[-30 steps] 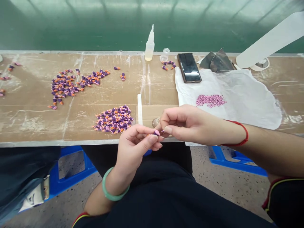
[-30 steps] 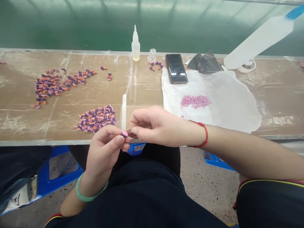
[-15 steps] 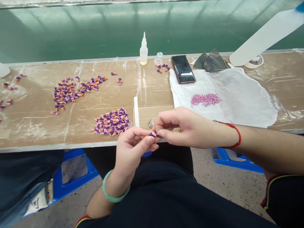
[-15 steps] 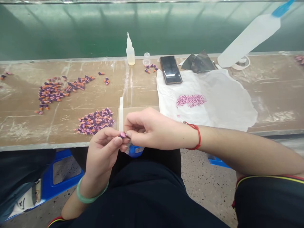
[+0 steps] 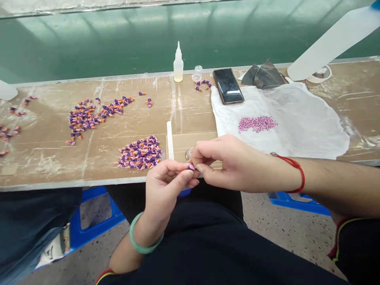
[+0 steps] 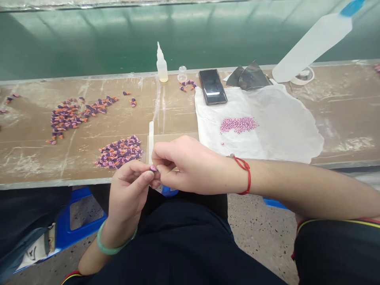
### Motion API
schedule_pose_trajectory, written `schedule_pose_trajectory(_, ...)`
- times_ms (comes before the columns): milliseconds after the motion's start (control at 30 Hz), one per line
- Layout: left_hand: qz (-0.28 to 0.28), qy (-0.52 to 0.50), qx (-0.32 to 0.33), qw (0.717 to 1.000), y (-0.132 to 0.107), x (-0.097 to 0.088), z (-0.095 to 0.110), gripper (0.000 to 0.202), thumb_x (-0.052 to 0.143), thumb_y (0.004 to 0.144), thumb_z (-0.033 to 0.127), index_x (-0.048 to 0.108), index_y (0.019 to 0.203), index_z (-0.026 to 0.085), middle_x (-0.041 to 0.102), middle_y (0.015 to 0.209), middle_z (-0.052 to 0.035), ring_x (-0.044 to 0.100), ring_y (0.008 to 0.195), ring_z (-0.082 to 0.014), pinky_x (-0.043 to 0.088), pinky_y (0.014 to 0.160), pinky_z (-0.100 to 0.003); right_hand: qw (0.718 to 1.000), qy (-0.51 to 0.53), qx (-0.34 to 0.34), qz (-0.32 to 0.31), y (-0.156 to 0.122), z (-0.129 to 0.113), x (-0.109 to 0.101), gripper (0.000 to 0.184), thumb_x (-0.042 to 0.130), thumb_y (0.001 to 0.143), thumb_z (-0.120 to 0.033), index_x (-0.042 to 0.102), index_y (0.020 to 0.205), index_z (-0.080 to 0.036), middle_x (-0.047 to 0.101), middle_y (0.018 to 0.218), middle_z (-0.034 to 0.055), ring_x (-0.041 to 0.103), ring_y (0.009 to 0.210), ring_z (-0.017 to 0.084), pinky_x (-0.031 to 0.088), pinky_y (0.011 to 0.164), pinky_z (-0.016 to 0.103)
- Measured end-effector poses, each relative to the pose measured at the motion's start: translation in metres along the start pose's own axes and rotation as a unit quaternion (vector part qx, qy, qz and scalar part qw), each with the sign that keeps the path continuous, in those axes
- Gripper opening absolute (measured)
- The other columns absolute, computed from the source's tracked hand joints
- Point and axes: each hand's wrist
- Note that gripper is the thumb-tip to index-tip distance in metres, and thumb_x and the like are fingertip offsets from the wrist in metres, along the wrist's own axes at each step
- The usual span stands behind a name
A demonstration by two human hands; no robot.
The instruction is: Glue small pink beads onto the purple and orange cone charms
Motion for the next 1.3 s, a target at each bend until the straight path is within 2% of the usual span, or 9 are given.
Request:
schedule_pose_trajectory(367, -0.002, 0.014, -0.007, 1.000, 0.000, 0.000, 0.006, 0.011, 0.087, 0.074, 0.023, 0.077, 0.077, 0.022, 0.078, 0.068, 0.0017, 0.073, 0.057, -0.0116, 0.061, 0.055, -0.015, 0.998, -0.038, -0.034, 0.022, -0.001, 0.001, 0.005, 0.015, 0.050, 0.087, -0.015, 0.050, 0.072, -0.018, 0.059, 0.061, -0.0045, 0.050, 0.053, 0.006, 0.033, 0.051, 0.018)
schedule_pose_trajectory(567, 0.001, 0.017, -0.026, 1.000, 0.004, 0.000, 0.007, 0.013, 0.088, 0.073, 0.025, 0.076, 0.077, 0.020, 0.078, 0.069, 0.0005, 0.073, 0.056, -0.0116, 0.061, 0.056, -0.014, 1.000, -0.022, -0.008, -0.002, -0.002, 0.002, -0.005, 0.013, 0.049, 0.087, -0.015, 0.055, 0.076, -0.018, 0.064, 0.066, -0.0028, 0.056, 0.057, 0.008, 0.039, 0.053, 0.020)
schedule_pose_trajectory(633, 0.003, 0.034, -0.028, 0.999, 0.004, 0.000, 0.009, 0.013, 0.087, 0.074, 0.025, 0.076, 0.078, 0.019, 0.078, 0.069, -0.0001, 0.073, 0.056, -0.0122, 0.061, 0.055, -0.014, 1.000, -0.001, 0.019, 0.022, -0.005, 0.006, -0.013, 0.010, 0.050, 0.087, -0.017, 0.058, 0.081, -0.019, 0.071, 0.079, 0.0003, 0.065, 0.069, 0.011, 0.047, 0.061, 0.023)
schedule_pose_trajectory(733, 0.007, 0.084, -0.024, 0.996, 0.005, -0.001, 0.012, 0.014, 0.086, 0.074, 0.023, 0.075, 0.080, 0.018, 0.078, 0.070, -0.0021, 0.074, 0.059, -0.0138, 0.061, 0.056, -0.016, 0.991, 0.051, 0.074, 0.101, -0.013, 0.016, -0.024, 0.011, 0.052, 0.088, -0.019, 0.062, 0.088, -0.020, 0.075, 0.098, 0.0043, 0.071, 0.093, 0.018, 0.055, 0.079, 0.031)
schedule_pose_trajectory(867, -0.019, 0.175, -0.031, 0.984, 0.013, -0.015, 0.018, 0.011, 0.080, 0.077, 0.022, 0.072, 0.082, 0.017, 0.078, 0.072, -0.0052, 0.072, 0.058, -0.0154, 0.059, 0.054, -0.021, 0.966, 0.131, 0.155, 0.162, -0.030, 0.035, -0.029, 0.011, 0.058, 0.089, -0.030, 0.065, 0.087, -0.022, 0.076, 0.099, 0.0059, 0.071, 0.099, 0.022, 0.058, 0.087, 0.038)
schedule_pose_trajectory(967, -0.061, 0.330, -0.027, 0.942, 0.027, -0.038, 0.025, 0.007, 0.073, 0.080, 0.023, 0.071, 0.081, 0.016, 0.073, 0.065, -0.0042, 0.067, 0.053, -0.0149, 0.051, 0.050, -0.022, 0.945, 0.157, 0.223, 0.181, -0.044, 0.052, -0.029, 0.021, 0.063, 0.088, -0.043, 0.068, 0.085, -0.023, 0.076, 0.096, 0.0063, 0.072, 0.095, 0.023, 0.060, 0.083, 0.038)
schedule_pose_trajectory(1100, -0.073, 0.562, 0.034, 0.823, 0.050, -0.074, 0.045, 0.006, 0.067, 0.080, 0.021, 0.072, 0.077, 0.017, 0.068, 0.065, -0.0026, 0.061, 0.059, -0.0159, 0.046, 0.056, -0.025, 0.921, 0.157, 0.300, 0.194, -0.057, 0.074, -0.030, 0.023, 0.065, 0.086, -0.048, 0.069, 0.087, -0.026, 0.075, 0.105, 0.0078, 0.070, 0.103, 0.028, 0.060, 0.086, 0.040)
schedule_pose_trajectory(1200, -0.068, 0.657, 0.068, 0.748, 0.074, -0.089, 0.063, 0.013, 0.072, 0.080, 0.028, 0.074, 0.087, 0.018, 0.070, 0.077, -0.0045, 0.062, 0.071, -0.0193, 0.048, 0.067, -0.030, 0.908, 0.167, 0.322, 0.211, -0.062, 0.084, -0.031, 0.025, 0.066, 0.083, -0.053, 0.068, 0.085, -0.027, 0.075, 0.108, 0.0079, 0.069, 0.105, 0.030, 0.059, 0.087, 0.042)
schedule_pose_trajectory(1300, -0.025, 0.696, 0.088, 0.712, 0.117, -0.096, 0.072, 0.018, 0.067, 0.085, 0.029, 0.073, 0.094, 0.016, 0.071, 0.090, -0.0077, 0.064, 0.080, -0.0208, 0.051, 0.074, -0.033, 0.902, 0.172, 0.325, 0.226, -0.066, 0.086, -0.030, 0.028, 0.066, 0.082, -0.055, 0.067, 0.083, -0.027, 0.075, 0.104, 0.0084, 0.069, 0.104, 0.031, 0.059, 0.086, 0.045)
Point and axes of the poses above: each hand's wrist, its own y-axis towards the middle knuckle, its own x-axis out of the palm, z = x × y
